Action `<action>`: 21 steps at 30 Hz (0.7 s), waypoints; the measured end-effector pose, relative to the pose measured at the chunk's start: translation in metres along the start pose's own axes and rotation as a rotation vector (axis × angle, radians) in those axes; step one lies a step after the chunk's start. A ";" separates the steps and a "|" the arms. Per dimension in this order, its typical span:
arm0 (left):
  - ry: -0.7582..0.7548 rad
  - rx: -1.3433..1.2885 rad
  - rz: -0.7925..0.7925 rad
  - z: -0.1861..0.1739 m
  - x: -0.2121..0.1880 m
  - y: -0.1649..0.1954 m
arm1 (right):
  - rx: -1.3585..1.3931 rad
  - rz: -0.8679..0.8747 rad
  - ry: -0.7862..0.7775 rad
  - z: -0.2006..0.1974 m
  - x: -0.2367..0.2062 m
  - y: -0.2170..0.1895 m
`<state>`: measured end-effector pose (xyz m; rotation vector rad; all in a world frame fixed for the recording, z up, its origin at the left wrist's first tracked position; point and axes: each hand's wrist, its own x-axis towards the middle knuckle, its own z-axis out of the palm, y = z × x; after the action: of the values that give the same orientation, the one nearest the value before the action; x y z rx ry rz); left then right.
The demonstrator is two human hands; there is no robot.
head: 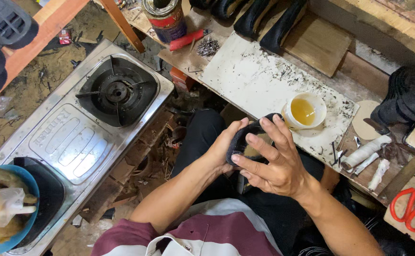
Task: The person applies a yellow liquid to the edges of black shoe uppers using their fingers, then places the treated shoes on a wooden shelf. They repeat this process with multiple shoes, retrieving them from a stack and returning them to the shelf after treatment.
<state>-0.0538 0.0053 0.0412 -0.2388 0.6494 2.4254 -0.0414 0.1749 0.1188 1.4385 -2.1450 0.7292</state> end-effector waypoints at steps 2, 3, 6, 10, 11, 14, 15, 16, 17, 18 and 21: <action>-0.011 -0.035 -0.029 -0.002 -0.001 -0.002 | -0.018 -0.041 -0.022 -0.004 0.000 0.004; -0.013 -0.057 -0.049 -0.003 -0.001 -0.003 | -0.010 -0.053 -0.017 -0.006 0.000 0.005; 0.006 -0.094 -0.096 -0.006 0.000 -0.005 | 0.001 -0.075 0.010 -0.009 0.000 0.006; -0.022 -0.091 -0.094 -0.007 0.000 -0.006 | -0.037 -0.079 0.009 -0.005 -0.001 0.003; -0.057 -0.094 -0.082 -0.007 -0.001 -0.006 | -0.050 -0.089 -0.004 -0.004 -0.001 0.002; 0.014 -0.112 -0.082 -0.005 -0.003 -0.005 | -0.045 -0.060 0.034 -0.007 -0.003 -0.002; 0.016 -0.084 -0.056 -0.003 -0.004 -0.004 | -0.031 -0.060 0.045 -0.008 -0.004 -0.004; 0.018 -0.056 -0.033 0.000 -0.005 -0.004 | -0.019 -0.057 0.057 -0.009 -0.005 -0.007; 0.018 -0.028 -0.013 0.002 -0.007 -0.004 | -0.009 -0.051 0.067 -0.010 -0.007 -0.009; -0.021 -0.010 0.036 0.006 -0.008 -0.004 | -0.014 -0.030 0.061 -0.008 -0.008 -0.014; -0.114 0.094 0.195 0.014 -0.011 -0.001 | -0.005 0.036 0.075 -0.002 -0.011 -0.026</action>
<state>-0.0450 0.0071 0.0561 0.0023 0.7638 2.5630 -0.0131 0.1756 0.1176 1.3520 -2.1186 0.7777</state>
